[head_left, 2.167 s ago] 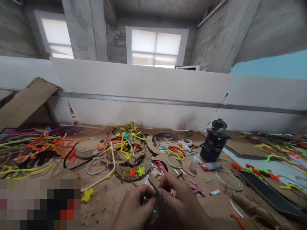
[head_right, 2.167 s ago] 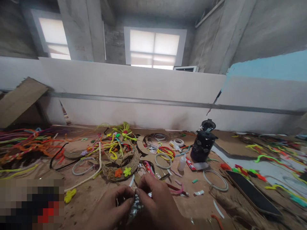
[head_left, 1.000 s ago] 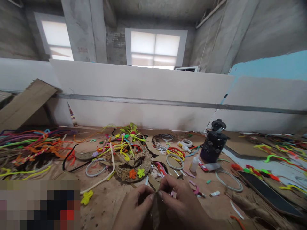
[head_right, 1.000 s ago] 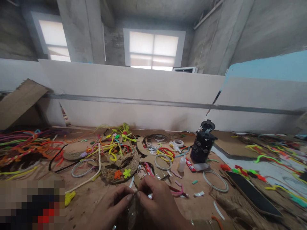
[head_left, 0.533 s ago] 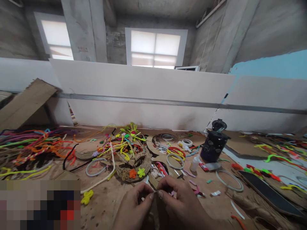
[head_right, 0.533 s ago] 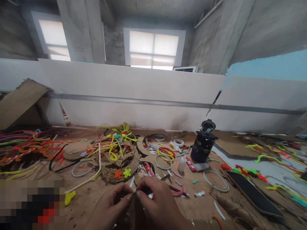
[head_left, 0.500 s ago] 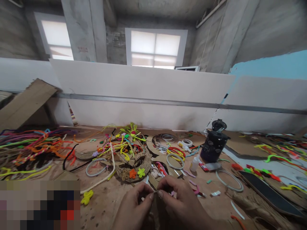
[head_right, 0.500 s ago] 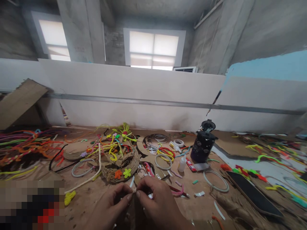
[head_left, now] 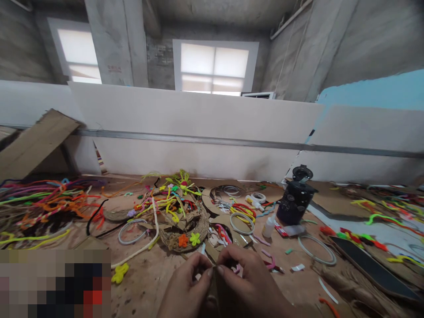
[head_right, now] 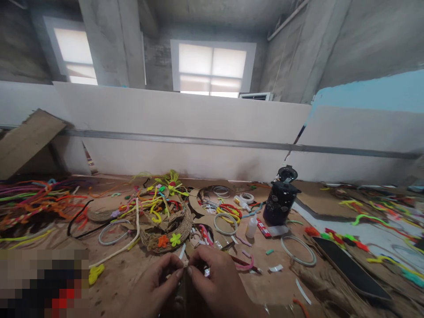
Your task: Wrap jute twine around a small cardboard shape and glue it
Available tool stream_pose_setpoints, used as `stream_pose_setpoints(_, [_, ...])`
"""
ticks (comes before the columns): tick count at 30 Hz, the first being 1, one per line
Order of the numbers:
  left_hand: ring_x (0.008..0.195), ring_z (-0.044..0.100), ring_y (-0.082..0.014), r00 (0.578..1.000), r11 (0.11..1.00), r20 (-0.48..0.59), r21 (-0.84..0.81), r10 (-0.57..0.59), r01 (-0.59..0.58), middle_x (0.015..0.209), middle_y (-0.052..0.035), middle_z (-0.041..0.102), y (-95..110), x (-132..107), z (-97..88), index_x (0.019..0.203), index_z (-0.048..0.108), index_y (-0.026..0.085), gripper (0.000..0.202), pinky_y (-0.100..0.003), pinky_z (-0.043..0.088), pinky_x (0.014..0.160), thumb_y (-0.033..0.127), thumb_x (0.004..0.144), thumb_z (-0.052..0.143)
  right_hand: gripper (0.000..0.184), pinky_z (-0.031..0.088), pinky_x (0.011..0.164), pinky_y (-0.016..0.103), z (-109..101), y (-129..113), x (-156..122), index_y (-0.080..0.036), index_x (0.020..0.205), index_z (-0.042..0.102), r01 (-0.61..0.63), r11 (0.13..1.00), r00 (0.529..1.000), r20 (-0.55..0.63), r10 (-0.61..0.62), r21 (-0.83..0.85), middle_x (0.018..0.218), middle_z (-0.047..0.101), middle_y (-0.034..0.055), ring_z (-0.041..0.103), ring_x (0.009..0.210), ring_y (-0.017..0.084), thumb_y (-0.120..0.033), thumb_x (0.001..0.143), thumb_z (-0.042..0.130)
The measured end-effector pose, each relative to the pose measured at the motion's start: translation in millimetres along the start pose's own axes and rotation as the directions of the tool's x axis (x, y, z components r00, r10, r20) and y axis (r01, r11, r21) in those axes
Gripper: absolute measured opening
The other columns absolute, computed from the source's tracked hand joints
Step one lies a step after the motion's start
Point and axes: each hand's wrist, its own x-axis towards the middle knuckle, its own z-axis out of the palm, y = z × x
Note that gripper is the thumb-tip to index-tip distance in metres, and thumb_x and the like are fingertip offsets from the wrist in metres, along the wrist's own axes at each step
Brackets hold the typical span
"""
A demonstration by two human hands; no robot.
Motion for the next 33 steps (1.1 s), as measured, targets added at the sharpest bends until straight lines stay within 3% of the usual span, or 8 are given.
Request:
stream_pose_setpoints(7, [0.068,0.055,-0.0145,0.999,0.985,-0.032,-0.175,-0.019,0.013,0.080,0.0006,0.060,4,-4,7.4,0.083,0.060,0.020,0.041,-0.025,0.050,0.057,0.055,0.074,0.077,0.009,0.041,0.076,0.028,-1,0,2,-0.019,0.082,0.069,0.007,1.000,0.999,-0.036,-0.006,0.017,0.086,0.071,0.0022,0.062,0.085,0.020,-0.022,0.084,0.061])
stream_pose_setpoints(20, [0.070,0.057,-0.0161,1.000,0.992,0.011,-0.123,0.009,-0.007,0.080,-0.0002,0.063,1,0,2.0,0.085,0.059,0.021,0.034,-0.026,0.043,0.066,0.051,0.077,0.073,0.005,0.039,0.073,0.028,-2,1,3,-0.020,0.074,0.067,-0.038,0.996,0.997,-0.062,0.043,0.075,0.078,0.067,-0.0001,0.059,0.080,0.019,-0.017,0.078,0.068])
stream_pose_setpoints(24, [0.066,0.056,-0.0161,0.998,0.999,0.045,-0.037,-0.035,0.037,0.072,0.0024,0.060,9,-3,-0.6,0.087,0.061,0.021,0.028,-0.025,0.041,0.064,0.048,0.082,0.066,0.006,0.039,0.072,0.027,-3,-1,2,-0.020,0.074,0.067,-0.025,0.996,0.999,-0.030,0.028,0.090,0.077,0.067,-0.0015,0.059,0.079,0.018,-0.014,0.077,0.066])
stream_pose_setpoints(27, [0.070,0.057,-0.0176,0.999,0.999,0.046,0.045,-0.001,-0.001,0.071,0.0014,0.061,16,-5,-2.4,0.082,0.061,0.020,0.024,-0.026,0.042,0.065,0.044,0.081,0.066,0.009,0.040,0.073,0.026,-3,-4,1,-0.019,0.074,0.067,-0.036,0.997,0.999,-0.018,0.037,0.067,0.078,0.067,-0.0018,0.059,0.080,0.017,-0.010,0.075,0.067])
stream_pose_setpoints(33, [0.076,0.062,-0.0222,0.998,0.936,0.008,0.347,0.059,-0.058,0.076,-0.0030,0.069,22,-7,-5.5,0.077,0.068,0.019,0.020,-0.028,0.040,0.068,0.035,0.084,0.059,0.011,0.040,0.076,0.027,-2,-7,-1,-0.020,0.074,0.069,-0.015,1.000,1.000,0.004,0.015,0.008,0.080,0.070,-0.0011,0.061,0.085,0.019,-0.010,0.078,0.072])
